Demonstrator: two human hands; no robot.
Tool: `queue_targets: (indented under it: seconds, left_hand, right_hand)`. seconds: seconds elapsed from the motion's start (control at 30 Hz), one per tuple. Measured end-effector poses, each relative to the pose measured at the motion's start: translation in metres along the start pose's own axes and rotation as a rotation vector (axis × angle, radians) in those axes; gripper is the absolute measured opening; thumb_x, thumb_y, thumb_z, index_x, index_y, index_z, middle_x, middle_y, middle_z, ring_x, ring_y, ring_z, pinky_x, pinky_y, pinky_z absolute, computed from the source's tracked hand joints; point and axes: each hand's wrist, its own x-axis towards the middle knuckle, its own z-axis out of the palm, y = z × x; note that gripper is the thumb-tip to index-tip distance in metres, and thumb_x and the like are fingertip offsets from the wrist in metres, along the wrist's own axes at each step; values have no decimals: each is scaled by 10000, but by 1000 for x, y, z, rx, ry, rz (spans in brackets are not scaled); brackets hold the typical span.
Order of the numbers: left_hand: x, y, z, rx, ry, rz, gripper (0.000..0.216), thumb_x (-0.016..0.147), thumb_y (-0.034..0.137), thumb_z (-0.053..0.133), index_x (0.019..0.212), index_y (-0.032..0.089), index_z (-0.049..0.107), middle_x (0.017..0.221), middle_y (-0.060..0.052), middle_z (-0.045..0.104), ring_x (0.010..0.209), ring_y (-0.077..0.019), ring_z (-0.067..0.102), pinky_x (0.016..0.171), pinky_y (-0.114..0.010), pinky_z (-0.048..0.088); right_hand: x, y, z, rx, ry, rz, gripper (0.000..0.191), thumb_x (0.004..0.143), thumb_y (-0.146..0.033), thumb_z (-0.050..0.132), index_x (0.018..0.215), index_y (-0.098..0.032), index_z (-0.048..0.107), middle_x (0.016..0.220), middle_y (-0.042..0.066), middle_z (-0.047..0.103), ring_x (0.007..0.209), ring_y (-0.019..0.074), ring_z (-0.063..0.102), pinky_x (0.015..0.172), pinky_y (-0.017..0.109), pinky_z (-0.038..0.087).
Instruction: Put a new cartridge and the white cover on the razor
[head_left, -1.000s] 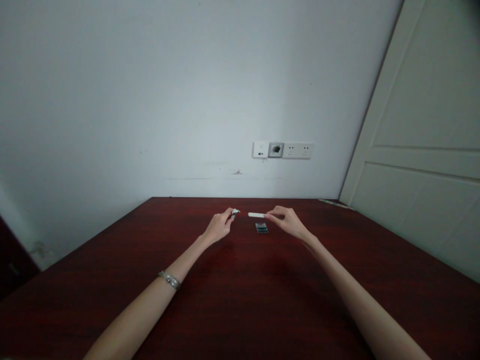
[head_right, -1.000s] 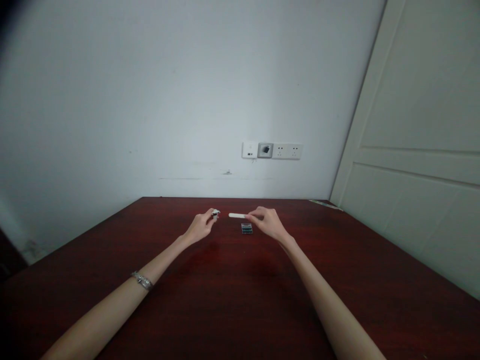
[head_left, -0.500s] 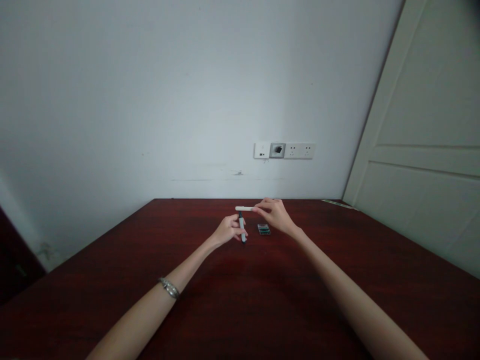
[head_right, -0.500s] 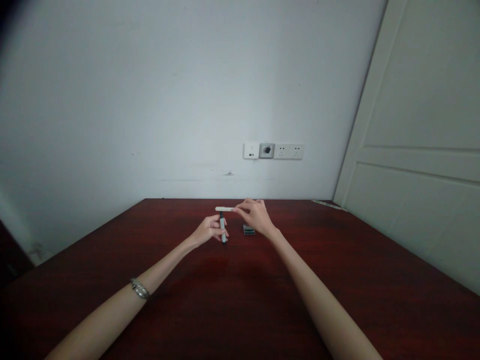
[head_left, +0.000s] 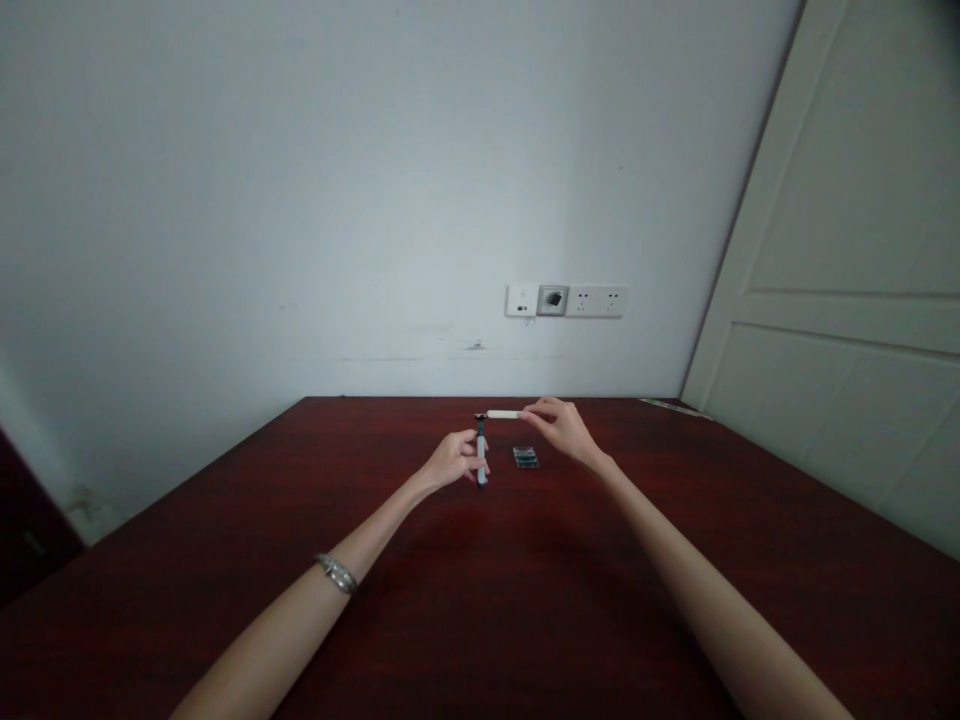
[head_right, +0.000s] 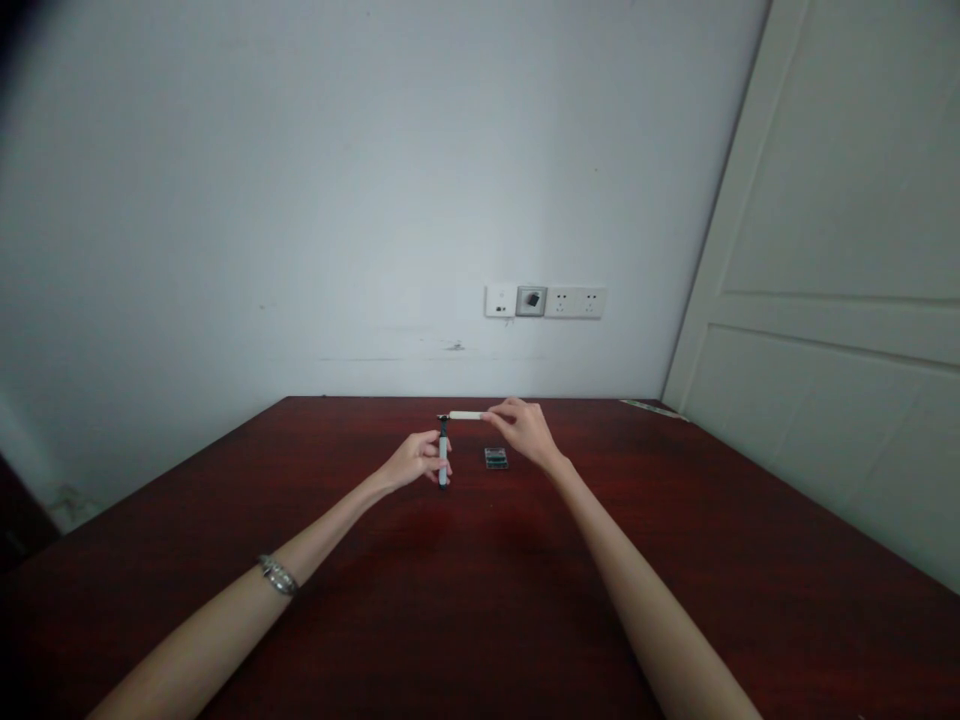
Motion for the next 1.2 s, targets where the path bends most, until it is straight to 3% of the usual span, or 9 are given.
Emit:
queue_targets:
  seconds: [0.1,0.2,0.3,0.5,0.8,1.03,1.2]
  left_hand:
    - [1,-3,-2,14,16,-13,197,685,115,553,865,120,473,646,-53,652,532,-161,640,458,-219,480]
    - [4,-6,-2,21,30,-24,211,684,94,545,882,118,477,636,-48,650,526,-155,637,456,-215,483]
    - [5,-8,2,19,58,-37,212,690,87,545,889,121,479,621,-36,642,506,-143,630,449,-209,483]
    - [5,-8,11,46,84,-34,200,692,86,560,874,123,485,602,-23,626,495,-140,623,449,-220,492]
    - [4,-7,10,55,129,-12,162,717,129,563,865,123,496,633,-32,633,514,-142,625,464,-236,502]
    - [5,-8,10,91,107,14,210,728,111,527,937,121,512,648,-38,636,520,-147,625,473,-251,508]
    - [6,-11,10,119,137,18,174,710,136,558,881,117,528,660,-45,636,539,-159,627,461,-248,497]
  right_hand:
    - [-4,17,-6,36,34,89,365,797,-495,491,770,-169,652,755,56,616,661,152,539,622,268,404]
    - [-10,15,1,256,-26,260,401,800,-542,431,751,-165,558,590,1,543,460,98,451,438,225,351]
    - [-18,-6,14,587,-137,421,393,786,-562,429,847,-180,499,529,-63,457,340,51,334,328,185,250]
    - [-29,-52,27,975,-293,583,366,729,-507,548,907,-189,509,525,-93,370,336,11,216,316,150,118]
    - [-36,-63,43,1112,-194,733,304,688,-456,576,778,-174,507,457,-101,334,321,10,189,322,154,80]
    - [-34,-67,46,1148,-131,714,303,675,-443,588,772,-167,510,441,-107,324,314,5,180,323,153,73]
    - [-37,-70,48,1140,-120,744,325,668,-462,592,774,-166,509,434,-109,328,309,7,188,320,149,80]
